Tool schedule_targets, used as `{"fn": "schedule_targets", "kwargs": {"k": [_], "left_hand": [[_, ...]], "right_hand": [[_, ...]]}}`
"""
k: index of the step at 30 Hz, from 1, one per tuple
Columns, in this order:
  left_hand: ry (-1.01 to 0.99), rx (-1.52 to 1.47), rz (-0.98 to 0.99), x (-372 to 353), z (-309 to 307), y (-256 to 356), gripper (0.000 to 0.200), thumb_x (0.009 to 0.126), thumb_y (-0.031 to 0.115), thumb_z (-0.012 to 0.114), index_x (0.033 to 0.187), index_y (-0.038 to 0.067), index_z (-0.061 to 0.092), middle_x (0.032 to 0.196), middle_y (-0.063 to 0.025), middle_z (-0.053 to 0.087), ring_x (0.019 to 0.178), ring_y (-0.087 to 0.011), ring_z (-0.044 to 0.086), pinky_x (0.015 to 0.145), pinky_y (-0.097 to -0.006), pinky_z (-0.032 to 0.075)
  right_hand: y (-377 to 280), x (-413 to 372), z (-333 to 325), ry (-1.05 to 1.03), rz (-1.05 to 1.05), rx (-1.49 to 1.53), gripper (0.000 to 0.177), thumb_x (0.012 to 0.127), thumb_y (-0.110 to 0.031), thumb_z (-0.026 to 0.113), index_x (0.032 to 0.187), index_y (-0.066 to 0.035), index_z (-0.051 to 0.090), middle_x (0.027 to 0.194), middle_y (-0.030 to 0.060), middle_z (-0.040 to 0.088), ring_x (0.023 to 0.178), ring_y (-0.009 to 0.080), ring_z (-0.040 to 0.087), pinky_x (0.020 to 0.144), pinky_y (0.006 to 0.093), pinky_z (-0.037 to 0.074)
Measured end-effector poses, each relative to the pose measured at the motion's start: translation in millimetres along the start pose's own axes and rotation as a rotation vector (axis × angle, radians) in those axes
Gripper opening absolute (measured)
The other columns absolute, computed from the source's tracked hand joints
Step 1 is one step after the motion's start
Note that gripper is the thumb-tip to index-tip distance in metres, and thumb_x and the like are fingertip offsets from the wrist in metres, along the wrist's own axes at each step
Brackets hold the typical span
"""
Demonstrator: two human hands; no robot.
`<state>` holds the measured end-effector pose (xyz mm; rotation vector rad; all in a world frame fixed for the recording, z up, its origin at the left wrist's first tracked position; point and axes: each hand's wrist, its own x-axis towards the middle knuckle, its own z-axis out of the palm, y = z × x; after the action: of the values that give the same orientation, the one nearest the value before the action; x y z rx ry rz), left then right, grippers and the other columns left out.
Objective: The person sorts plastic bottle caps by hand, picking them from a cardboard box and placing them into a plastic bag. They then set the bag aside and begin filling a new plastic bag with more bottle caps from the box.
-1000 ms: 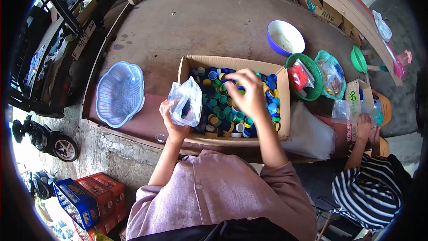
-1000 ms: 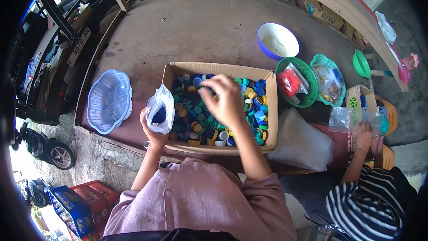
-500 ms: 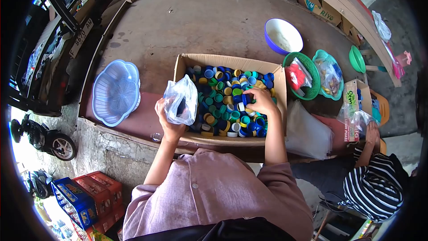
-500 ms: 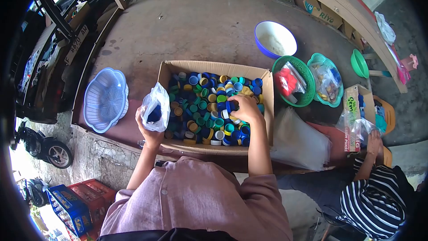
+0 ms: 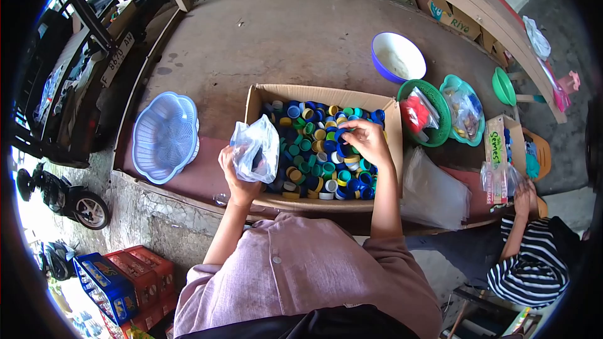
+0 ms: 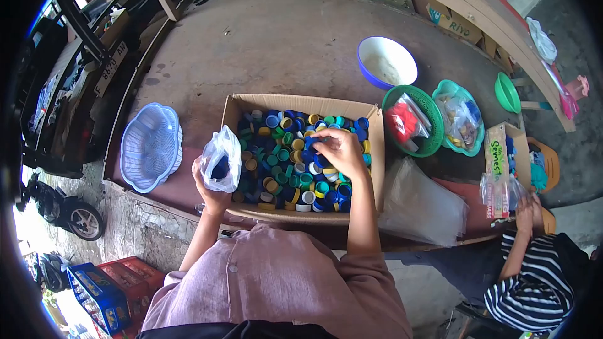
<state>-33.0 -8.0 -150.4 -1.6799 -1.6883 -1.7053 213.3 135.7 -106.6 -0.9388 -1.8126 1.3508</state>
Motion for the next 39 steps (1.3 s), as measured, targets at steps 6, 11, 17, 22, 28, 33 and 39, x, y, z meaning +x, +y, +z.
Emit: {"fn": "schedule_targets", "kwargs": {"k": [6,11,17,22,28,33,39], "left_hand": [[-0.022,0.051,0.028,4,-2,5,0.056,0.063,0.011,0.072,0.11,0.007,0.041,0.099,-0.0078,0.054,0.091,-0.029,0.05,0.086,-0.0435,0.033],[-0.013,0.042,-0.007,-1,-1,1,0.061,0.06,0.013,0.073,0.111,0.007,0.04,0.102,-0.009,0.053,0.092,-0.0302,0.048,0.086,-0.0442,0.033],[-0.005,0.03,-0.014,1,0,2,0.062,0.058,0.012,0.074,0.111,0.006,0.042,0.101,-0.0102,0.052,0.092,-0.0317,0.048,0.085,-0.0437,0.034],[-0.015,0.035,0.002,2,0,2,0.061,0.059,0.011,0.074,0.111,0.006,0.043,0.101,-0.0105,0.052,0.092,-0.0317,0.048,0.085,-0.0432,0.034],[-0.016,0.04,-0.004,2,0,3,0.061,0.059,0.012,0.074,0.111,0.006,0.043,0.101,-0.011,0.052,0.091,-0.0318,0.048,0.084,-0.0429,0.034],[0.001,0.022,0.018,3,0,3,0.06,0.06,0.012,0.073,0.112,0.006,0.042,0.101,-0.0111,0.052,0.091,-0.0317,0.048,0.084,-0.043,0.034],[-0.011,0.014,-0.001,1,0,1,0.059,0.061,0.012,0.073,0.11,0.005,0.042,0.101,-0.0111,0.052,0.091,-0.0316,0.048,0.084,-0.0427,0.034]], "right_hand": [[-91,2,67,0.093,-0.495,0.076,0.013,0.066,0.006,0.064,0.074,0.0,0.056,0.08,0.0056,0.057,0.068,0.0111,0.058,0.057,0.0221,0.047],[-95,6,108,-0.122,-0.535,-0.28,0.019,0.064,-0.009,0.07,0.08,-0.002,0.063,0.086,0.0097,0.054,0.071,0.0217,0.057,0.065,0.0309,0.047],[-78,23,54,0.056,-0.52,-0.271,0.015,0.069,-0.011,0.068,0.081,-0.004,0.063,0.082,0.0089,0.055,0.077,0.0219,0.056,0.067,0.0315,0.045],[4,24,22,-0.174,-0.054,-0.884,0.022,0.061,-0.014,0.069,0.082,-0.01,0.065,0.087,0.0095,0.059,0.084,0.026,0.058,0.07,0.0343,0.046],[31,14,26,-0.154,-0.218,-0.926,0.022,0.062,-0.014,0.07,0.084,-0.01,0.066,0.082,0.0097,0.061,0.078,0.0251,0.059,0.068,0.0355,0.046],[16,21,18,-0.188,0.097,-0.422,0.027,0.072,-0.014,0.069,0.097,-0.007,0.064,0.082,0.011,0.063,0.069,0.0154,0.062,0.059,0.0257,0.048],[31,25,22,-0.224,0.115,0.116,0.024,0.083,-0.006,0.055,0.107,-0.004,0.055,0.091,0.005,0.06,0.076,0.0117,0.06,0.065,0.0227,0.046]]}}
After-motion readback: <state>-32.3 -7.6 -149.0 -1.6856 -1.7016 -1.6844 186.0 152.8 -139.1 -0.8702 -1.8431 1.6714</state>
